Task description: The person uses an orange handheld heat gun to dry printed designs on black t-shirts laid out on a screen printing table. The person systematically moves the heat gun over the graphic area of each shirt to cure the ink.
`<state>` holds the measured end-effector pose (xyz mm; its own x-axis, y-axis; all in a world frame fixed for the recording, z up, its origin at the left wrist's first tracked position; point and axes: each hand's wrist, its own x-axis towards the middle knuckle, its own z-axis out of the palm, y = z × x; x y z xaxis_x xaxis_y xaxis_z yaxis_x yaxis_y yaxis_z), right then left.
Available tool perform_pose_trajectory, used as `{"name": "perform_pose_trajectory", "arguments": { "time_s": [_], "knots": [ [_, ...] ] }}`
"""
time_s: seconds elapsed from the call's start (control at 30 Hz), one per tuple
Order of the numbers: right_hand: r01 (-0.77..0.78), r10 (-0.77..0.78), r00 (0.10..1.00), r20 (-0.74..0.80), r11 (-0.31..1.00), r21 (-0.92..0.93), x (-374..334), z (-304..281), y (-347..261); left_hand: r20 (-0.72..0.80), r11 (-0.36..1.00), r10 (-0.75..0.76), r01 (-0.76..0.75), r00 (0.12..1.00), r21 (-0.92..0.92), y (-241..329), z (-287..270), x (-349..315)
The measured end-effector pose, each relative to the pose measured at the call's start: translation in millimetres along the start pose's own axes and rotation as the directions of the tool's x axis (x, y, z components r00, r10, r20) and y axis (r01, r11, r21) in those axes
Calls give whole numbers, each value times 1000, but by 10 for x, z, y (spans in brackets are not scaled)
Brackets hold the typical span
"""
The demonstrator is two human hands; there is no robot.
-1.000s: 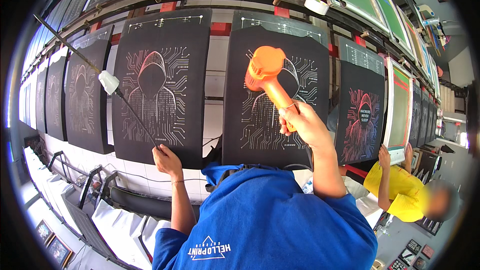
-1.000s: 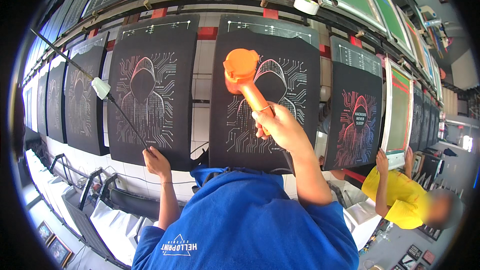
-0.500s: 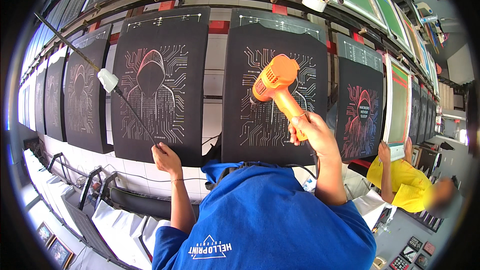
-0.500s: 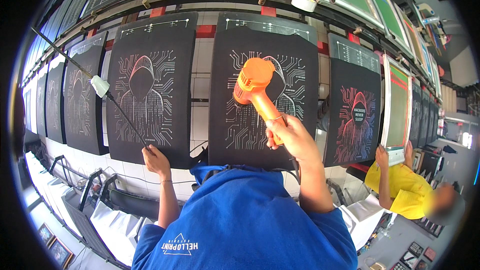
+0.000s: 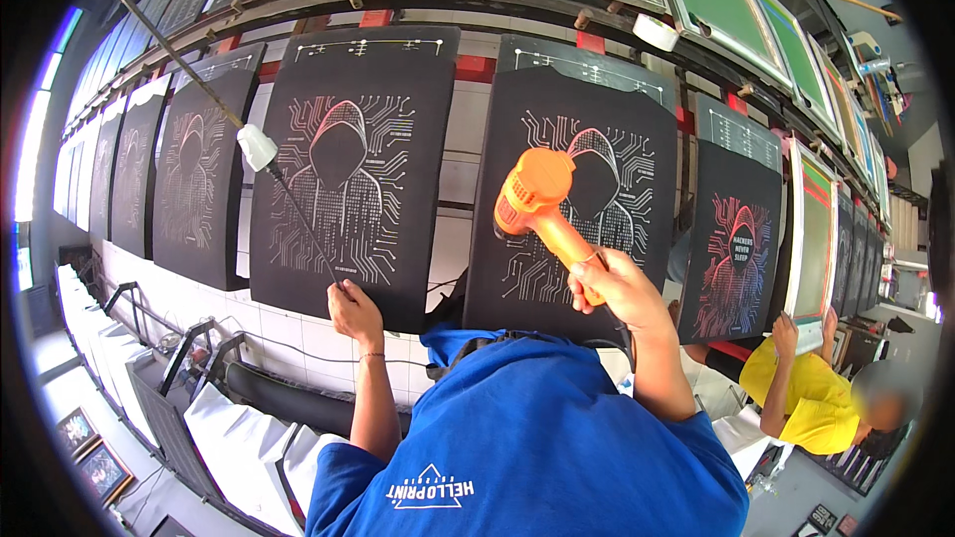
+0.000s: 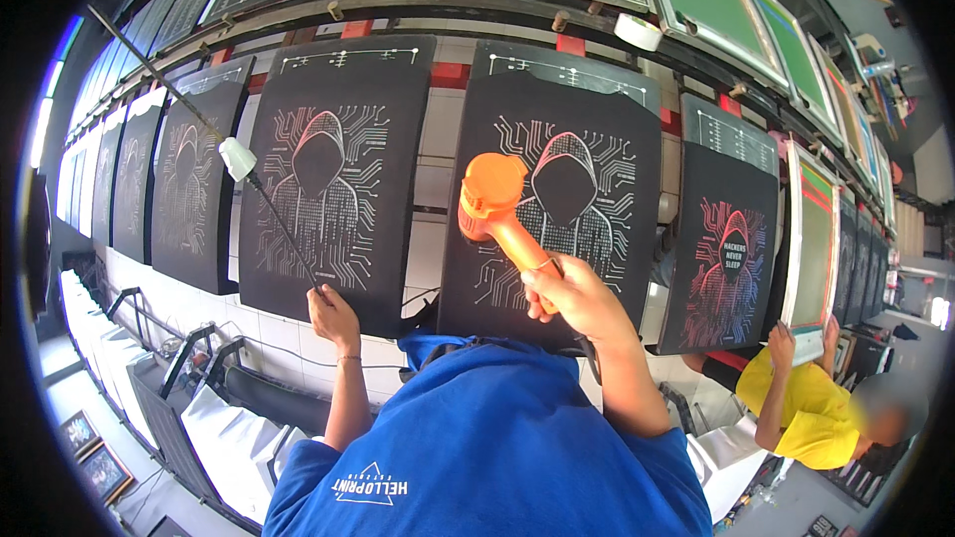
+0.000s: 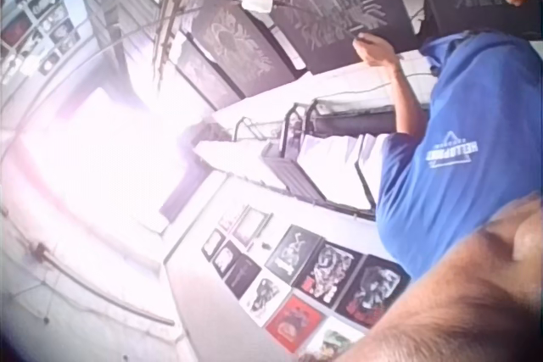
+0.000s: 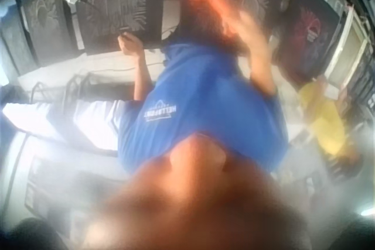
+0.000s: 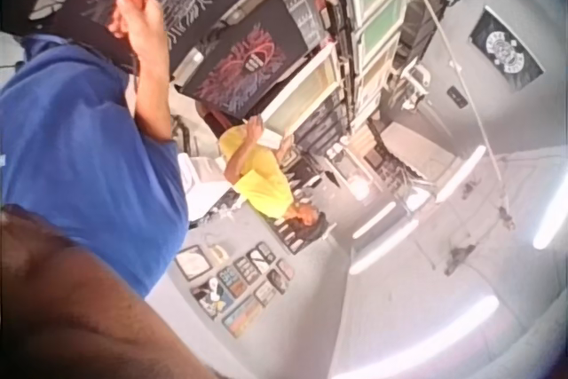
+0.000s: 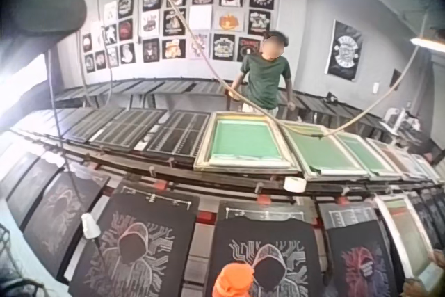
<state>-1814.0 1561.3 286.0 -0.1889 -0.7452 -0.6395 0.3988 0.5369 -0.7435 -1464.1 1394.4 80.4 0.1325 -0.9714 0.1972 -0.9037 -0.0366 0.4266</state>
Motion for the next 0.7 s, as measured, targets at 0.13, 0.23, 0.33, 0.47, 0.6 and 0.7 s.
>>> {"name": "perform_pose_trajectory", "arguments": {
  "time_s": [0.13,0.23,0.33,0.47,0.6,0.7],
  "knots": [
    [100,-93,990,-101,993,60,-15,-53,104,2,1000,2,-2,1000,-2,-18,4,4],
    [186,-173,961,-217,982,37,25,-48,177,6,1000,6,-6,1000,0,-31,6,7],
    [198,-185,958,-221,979,42,-2,-28,193,16,1000,15,-15,1000,-2,-33,3,7],
    [117,-110,989,-96,991,67,-105,-90,200,-22,1000,29,-29,999,-5,1,-15,-12],
    [129,-118,981,-157,990,60,-137,-111,162,-8,999,37,-37,999,0,-44,-7,-10],
    [241,-225,933,-282,970,25,-17,-124,197,-10,997,63,-63,998,-39,-64,18,-2]
  ]
}}
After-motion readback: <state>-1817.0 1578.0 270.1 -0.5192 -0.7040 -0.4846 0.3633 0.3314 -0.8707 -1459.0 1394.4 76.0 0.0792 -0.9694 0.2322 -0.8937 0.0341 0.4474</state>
